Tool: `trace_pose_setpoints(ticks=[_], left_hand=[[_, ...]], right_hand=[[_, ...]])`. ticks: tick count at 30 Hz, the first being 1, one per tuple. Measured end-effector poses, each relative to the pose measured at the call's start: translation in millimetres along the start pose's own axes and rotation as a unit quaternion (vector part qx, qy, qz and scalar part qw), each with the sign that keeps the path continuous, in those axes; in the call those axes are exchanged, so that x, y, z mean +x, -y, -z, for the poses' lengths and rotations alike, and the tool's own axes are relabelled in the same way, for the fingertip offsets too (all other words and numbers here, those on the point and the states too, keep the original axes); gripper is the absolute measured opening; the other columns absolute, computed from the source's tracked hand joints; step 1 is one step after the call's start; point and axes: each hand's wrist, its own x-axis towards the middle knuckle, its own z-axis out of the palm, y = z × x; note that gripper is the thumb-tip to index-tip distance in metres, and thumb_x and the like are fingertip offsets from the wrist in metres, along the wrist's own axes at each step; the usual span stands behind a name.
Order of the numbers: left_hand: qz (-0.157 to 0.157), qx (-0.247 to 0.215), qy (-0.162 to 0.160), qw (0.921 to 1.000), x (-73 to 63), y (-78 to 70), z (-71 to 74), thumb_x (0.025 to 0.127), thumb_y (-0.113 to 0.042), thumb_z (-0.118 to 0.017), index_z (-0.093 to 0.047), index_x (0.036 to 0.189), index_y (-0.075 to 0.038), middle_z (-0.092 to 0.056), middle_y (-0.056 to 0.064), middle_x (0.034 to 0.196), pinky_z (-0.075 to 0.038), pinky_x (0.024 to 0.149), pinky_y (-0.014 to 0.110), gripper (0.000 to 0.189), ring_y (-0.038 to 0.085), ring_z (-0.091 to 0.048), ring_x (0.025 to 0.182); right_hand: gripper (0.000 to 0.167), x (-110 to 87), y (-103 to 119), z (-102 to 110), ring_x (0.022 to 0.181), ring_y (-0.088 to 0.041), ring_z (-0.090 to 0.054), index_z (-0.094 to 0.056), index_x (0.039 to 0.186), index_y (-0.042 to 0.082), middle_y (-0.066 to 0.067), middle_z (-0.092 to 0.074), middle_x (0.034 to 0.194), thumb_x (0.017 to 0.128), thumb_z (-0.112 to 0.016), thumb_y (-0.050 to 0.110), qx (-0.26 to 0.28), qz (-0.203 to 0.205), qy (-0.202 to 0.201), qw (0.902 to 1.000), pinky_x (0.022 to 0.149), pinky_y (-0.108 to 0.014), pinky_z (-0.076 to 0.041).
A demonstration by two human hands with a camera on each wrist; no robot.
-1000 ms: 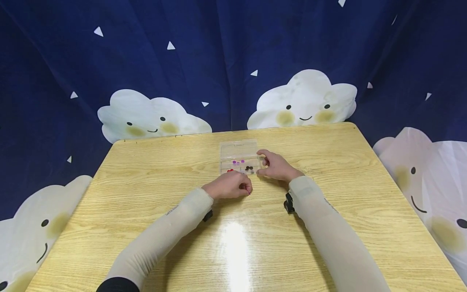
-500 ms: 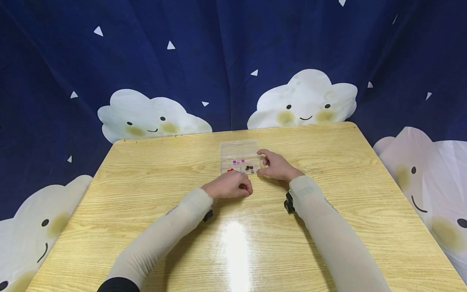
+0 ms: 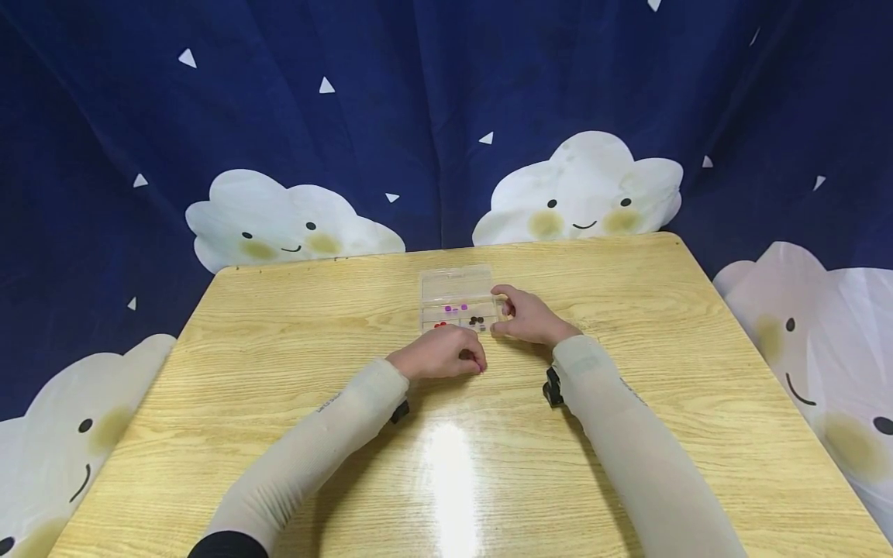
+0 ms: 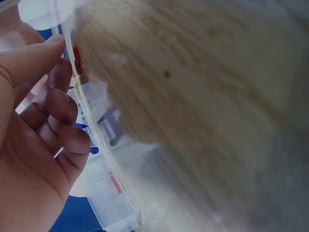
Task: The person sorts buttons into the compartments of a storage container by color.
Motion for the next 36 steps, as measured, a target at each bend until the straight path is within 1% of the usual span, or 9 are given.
trace_pose_setpoints(ticks=[6,14,20,24,27,29,31,34,36], left_hand=[[0.003,-0.009,-0.009,0.9999,-1.7,0.2,3.4,0.094,-0.024,-0.069,-0.077,0.092,-0.021,-0.070,-0.009,0.094,-0.049,0.083,0.016,0.008,0.001,-0.060,0.088],[-0.004,-0.020,-0.030,0.9994,-4.4,3.8,13.3,0.094,-0.022,-0.068,-0.076,0.090,-0.017,-0.070,-0.008,0.090,-0.049,0.078,0.018,0.010,0.004,-0.061,0.083],[0.004,-0.010,-0.032,0.9994,-7.6,8.8,22.3,0.094,-0.020,-0.068,-0.076,0.092,-0.016,-0.071,-0.006,0.093,-0.051,0.082,0.020,0.009,0.005,-0.062,0.087],[0.004,0.005,-0.040,0.9992,-9.9,12.4,30.6,0.094,-0.021,-0.068,-0.076,0.091,-0.016,-0.071,-0.005,0.094,-0.051,0.083,0.022,0.010,0.006,-0.061,0.087],[0.011,0.007,-0.055,0.9984,-12.1,15.6,37.0,0.093,-0.020,-0.069,-0.077,0.092,-0.016,-0.071,-0.005,0.095,-0.051,0.084,0.024,0.009,0.009,-0.063,0.089],[0.020,0.000,-0.064,0.9978,-13.3,17.3,40.6,0.093,-0.019,-0.069,-0.077,0.093,-0.015,-0.071,-0.004,0.097,-0.052,0.088,0.026,0.009,0.010,-0.065,0.096],[0.031,-0.008,-0.071,0.9970,-14.0,18.8,43.2,0.092,-0.020,-0.070,-0.078,0.094,-0.014,-0.071,-0.002,0.099,-0.052,0.092,0.028,0.010,0.012,-0.066,0.100],[0.040,-0.008,-0.077,0.9962,-13.8,21.2,45.4,0.092,-0.020,-0.070,-0.077,0.095,-0.014,-0.071,-0.002,0.100,-0.052,0.093,0.028,0.010,0.013,-0.065,0.100],[0.043,-0.004,-0.080,0.9959,-13.6,23.4,45.7,0.092,-0.020,-0.070,-0.077,0.093,-0.015,-0.070,-0.002,0.099,-0.052,0.088,0.028,0.008,0.012,-0.063,0.092]], right_hand=[[0.066,-0.2,2,1,0.082,-0.019,-0.044,-0.040,0.144,0.005,-0.010,-0.051,0.098,0.086,-0.072,0.014,-0.002,0.000,-0.003,1.0000,0.073,-0.031,-0.039],[0.066,0.6,2,1,0.083,-0.020,-0.044,-0.040,0.145,0.005,-0.010,-0.050,0.098,0.087,-0.072,0.015,0.004,-0.006,0.002,1.0000,0.073,-0.032,-0.039],[0.068,0.7,1,1,0.083,-0.020,-0.044,-0.040,0.145,0.006,-0.009,-0.049,0.098,0.087,-0.073,0.015,0.011,-0.012,0.003,0.9999,0.071,-0.031,-0.040],[0.069,0.7,0,0,0.084,-0.020,-0.044,-0.040,0.145,0.007,-0.009,-0.049,0.099,0.086,-0.074,0.015,0.014,-0.012,0.002,0.9998,0.073,-0.032,-0.040],[0.069,1.5,0,0,0.083,-0.019,-0.044,-0.040,0.144,0.007,-0.008,-0.050,0.099,0.085,-0.074,0.017,0.012,-0.012,0.002,0.9999,0.073,-0.031,-0.040],[0.069,1.4,0,0,0.083,-0.019,-0.044,-0.040,0.145,0.007,-0.008,-0.050,0.098,0.086,-0.074,0.017,0.010,-0.012,0.003,0.9999,0.073,-0.031,-0.040],[0.069,1.6,0,-1,0.082,-0.018,-0.044,-0.040,0.144,0.007,-0.008,-0.050,0.098,0.086,-0.074,0.018,0.007,-0.012,0.002,0.9999,0.073,-0.031,-0.039],[0.069,1.2,0,-1,0.083,-0.019,-0.044,-0.040,0.145,0.007,-0.008,-0.050,0.098,0.086,-0.074,0.017,0.007,-0.013,0.001,0.9999,0.073,-0.031,-0.040],[0.069,1.0,0,-2,0.082,-0.019,-0.044,-0.040,0.145,0.006,-0.008,-0.050,0.098,0.086,-0.074,0.017,0.008,-0.014,0.001,0.9999,0.073,-0.031,-0.040]])
